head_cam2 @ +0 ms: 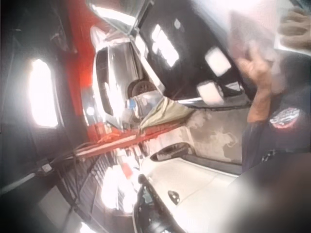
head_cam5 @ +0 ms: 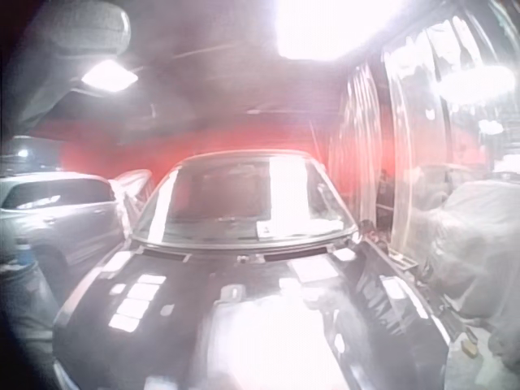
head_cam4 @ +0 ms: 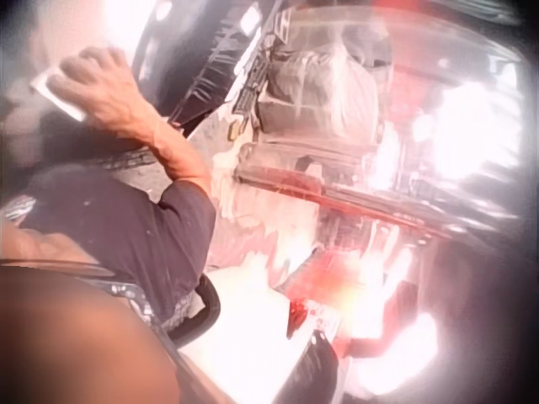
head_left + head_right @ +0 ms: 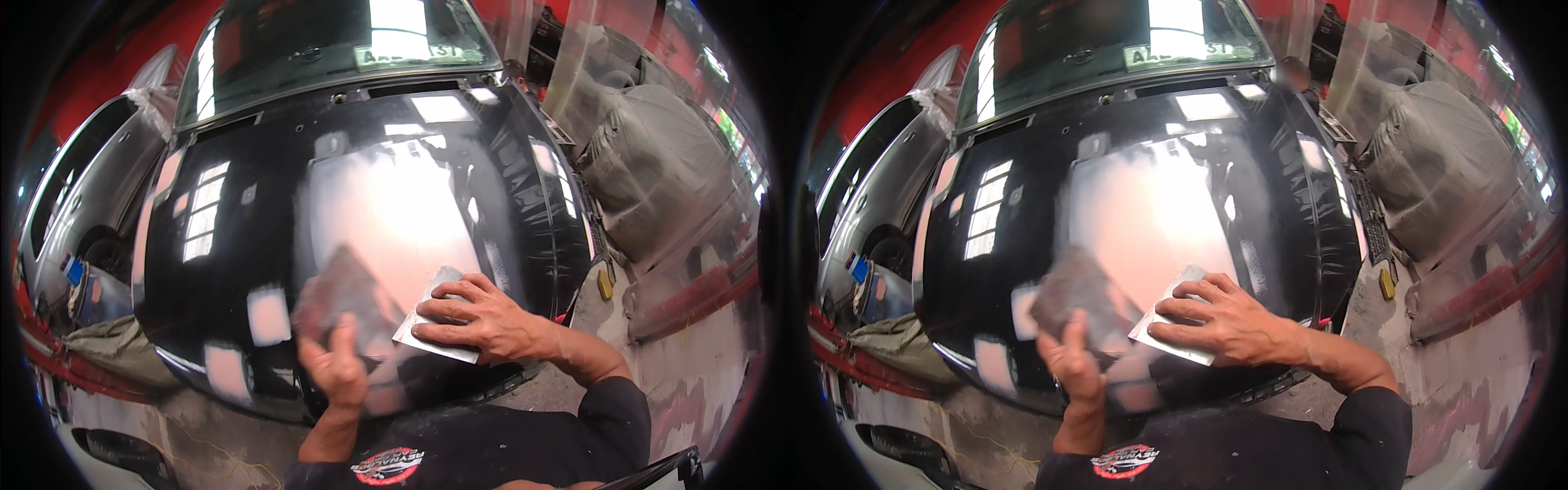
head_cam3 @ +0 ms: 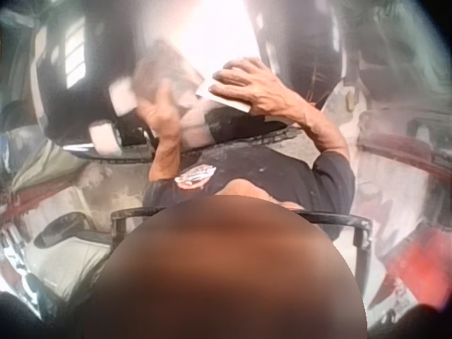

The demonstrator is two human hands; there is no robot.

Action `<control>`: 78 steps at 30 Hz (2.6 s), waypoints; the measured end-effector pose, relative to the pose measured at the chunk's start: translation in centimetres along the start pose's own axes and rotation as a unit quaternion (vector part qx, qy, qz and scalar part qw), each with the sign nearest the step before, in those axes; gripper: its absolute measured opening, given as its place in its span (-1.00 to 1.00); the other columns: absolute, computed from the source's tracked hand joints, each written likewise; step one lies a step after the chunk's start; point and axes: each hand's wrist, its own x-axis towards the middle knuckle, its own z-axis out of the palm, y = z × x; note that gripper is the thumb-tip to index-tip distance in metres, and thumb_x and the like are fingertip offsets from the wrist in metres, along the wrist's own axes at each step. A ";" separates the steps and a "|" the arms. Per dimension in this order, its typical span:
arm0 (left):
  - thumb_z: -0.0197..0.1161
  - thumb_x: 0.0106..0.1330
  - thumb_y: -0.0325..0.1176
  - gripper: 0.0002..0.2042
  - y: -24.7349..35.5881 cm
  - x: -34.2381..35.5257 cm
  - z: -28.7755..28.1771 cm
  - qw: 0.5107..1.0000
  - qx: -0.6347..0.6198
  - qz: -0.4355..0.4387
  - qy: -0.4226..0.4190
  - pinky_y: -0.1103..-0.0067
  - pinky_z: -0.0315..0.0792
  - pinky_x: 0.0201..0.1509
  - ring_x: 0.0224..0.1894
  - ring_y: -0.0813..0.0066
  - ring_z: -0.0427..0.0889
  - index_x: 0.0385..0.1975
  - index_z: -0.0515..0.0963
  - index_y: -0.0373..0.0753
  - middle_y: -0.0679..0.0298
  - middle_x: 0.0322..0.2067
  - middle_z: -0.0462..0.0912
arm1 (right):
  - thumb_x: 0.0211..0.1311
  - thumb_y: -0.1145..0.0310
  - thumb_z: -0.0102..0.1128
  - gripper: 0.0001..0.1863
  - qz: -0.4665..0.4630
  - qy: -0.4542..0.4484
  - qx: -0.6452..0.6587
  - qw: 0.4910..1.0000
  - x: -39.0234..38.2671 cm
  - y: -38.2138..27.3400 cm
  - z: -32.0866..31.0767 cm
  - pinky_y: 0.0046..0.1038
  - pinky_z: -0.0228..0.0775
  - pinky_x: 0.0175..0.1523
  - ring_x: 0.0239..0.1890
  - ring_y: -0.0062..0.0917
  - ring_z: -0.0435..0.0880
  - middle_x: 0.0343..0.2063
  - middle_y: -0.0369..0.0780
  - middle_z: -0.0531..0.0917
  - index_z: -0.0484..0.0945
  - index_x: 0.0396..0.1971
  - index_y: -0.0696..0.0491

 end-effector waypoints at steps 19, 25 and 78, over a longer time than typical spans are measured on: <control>0.15 0.35 -0.45 -0.51 -3.4 -3.9 -11.8 0.965 -0.068 -0.072 0.242 0.29 0.44 0.24 0.18 0.12 0.49 0.28 0.30 -0.39 -0.04 0.20 0.43 | 0.00 0.57 0.00 -0.38 0.283 -0.109 -0.123 0.945 12.8 29.8 -0.2 -0.24 0.41 0.19 0.13 -0.21 0.58 0.04 -0.11 0.65 0.59 0.16 -0.05; 0.13 0.36 -0.47 -0.52 -2.7 -3.0 -11.7 0.967 -0.101 -0.074 0.221 0.30 0.42 0.25 0.18 0.15 0.49 0.28 0.31 -0.38 -0.01 0.18 0.46 | -0.08 0.54 0.14 -0.36 0.291 -0.024 -0.185 0.938 9.0 22.9 1.9 -0.24 0.46 0.11 0.09 -0.22 0.61 0.08 -0.15 0.63 0.61 0.13 -0.11; 0.11 0.30 -0.53 -0.53 -2.1 -6.5 -12.2 0.971 -0.168 -0.162 0.048 0.33 0.45 0.22 0.08 0.21 0.57 0.24 0.33 -0.38 0.05 0.07 0.53 | 0.08 0.52 0.09 -0.38 0.282 0.068 -0.124 0.949 7.4 18.6 0.9 -0.24 0.32 0.23 0.22 -0.26 0.48 0.18 -0.19 0.55 0.51 0.24 -0.14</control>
